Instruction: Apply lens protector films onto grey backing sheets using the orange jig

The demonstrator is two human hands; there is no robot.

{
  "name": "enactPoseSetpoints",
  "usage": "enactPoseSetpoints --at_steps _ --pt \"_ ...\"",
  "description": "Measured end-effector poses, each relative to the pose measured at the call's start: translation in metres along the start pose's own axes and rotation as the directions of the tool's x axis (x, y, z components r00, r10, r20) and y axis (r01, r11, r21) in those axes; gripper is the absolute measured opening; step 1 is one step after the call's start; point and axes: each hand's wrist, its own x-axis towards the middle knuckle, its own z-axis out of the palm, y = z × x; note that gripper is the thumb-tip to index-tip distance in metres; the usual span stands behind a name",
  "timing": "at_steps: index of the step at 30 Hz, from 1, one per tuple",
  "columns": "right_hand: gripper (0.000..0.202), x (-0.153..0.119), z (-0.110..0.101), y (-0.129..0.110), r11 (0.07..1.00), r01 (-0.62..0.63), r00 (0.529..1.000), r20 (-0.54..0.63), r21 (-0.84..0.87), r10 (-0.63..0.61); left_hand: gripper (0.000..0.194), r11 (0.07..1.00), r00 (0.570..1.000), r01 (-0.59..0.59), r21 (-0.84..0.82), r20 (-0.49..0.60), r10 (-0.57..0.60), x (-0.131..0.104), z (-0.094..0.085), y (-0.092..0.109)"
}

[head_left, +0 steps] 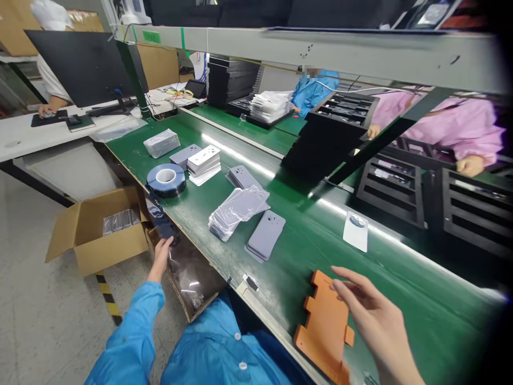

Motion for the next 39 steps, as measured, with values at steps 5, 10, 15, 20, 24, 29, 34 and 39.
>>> enactPoseSetpoints --at_steps 5,10,15,20,24,29,34,39 --pt "0.037 -0.06 0.035 -0.004 0.985 0.055 0.958 0.269 0.161 -0.098 0.049 0.959 0.971 0.157 -0.237 0.214 -0.106 -0.066 0.009 -0.001" --pt "0.029 -0.095 0.08 -0.005 0.963 0.128 0.885 0.41 0.237 -0.219 0.07 0.912 0.921 0.246 -0.328 0.373 -0.114 -0.138 0.015 0.012" --pt "0.023 -0.122 0.126 0.006 0.94 0.202 0.82 0.478 0.274 -0.316 0.065 0.892 0.836 0.337 -0.301 0.532 -0.136 -0.202 0.023 0.028" --pt "0.03 -0.133 0.154 0.013 0.879 0.382 0.735 0.483 0.285 -0.476 0.064 0.894 0.782 0.362 -0.263 0.607 -0.138 -0.236 0.033 0.034" --pt "0.039 -0.129 0.165 0.004 0.851 0.467 0.702 0.484 0.24 -0.522 0.049 0.932 0.794 0.285 -0.225 0.601 -0.098 -0.245 0.038 0.035" --pt "0.04 -0.116 0.176 -0.015 0.832 0.529 0.645 0.558 0.166 -0.522 0.033 0.983 0.815 0.122 -0.136 0.579 -0.021 -0.244 0.036 0.041" --pt "0.035 -0.11 0.182 -0.022 0.812 0.561 0.598 0.6 0.159 -0.531 0.024 0.998 0.799 0.023 -0.058 0.601 0.017 -0.239 0.03 0.041" --pt "0.025 -0.111 0.183 -0.016 0.835 0.491 0.64 0.547 0.249 -0.54 0.028 0.998 0.762 -0.005 -0.063 0.646 0.045 -0.239 0.032 0.041"
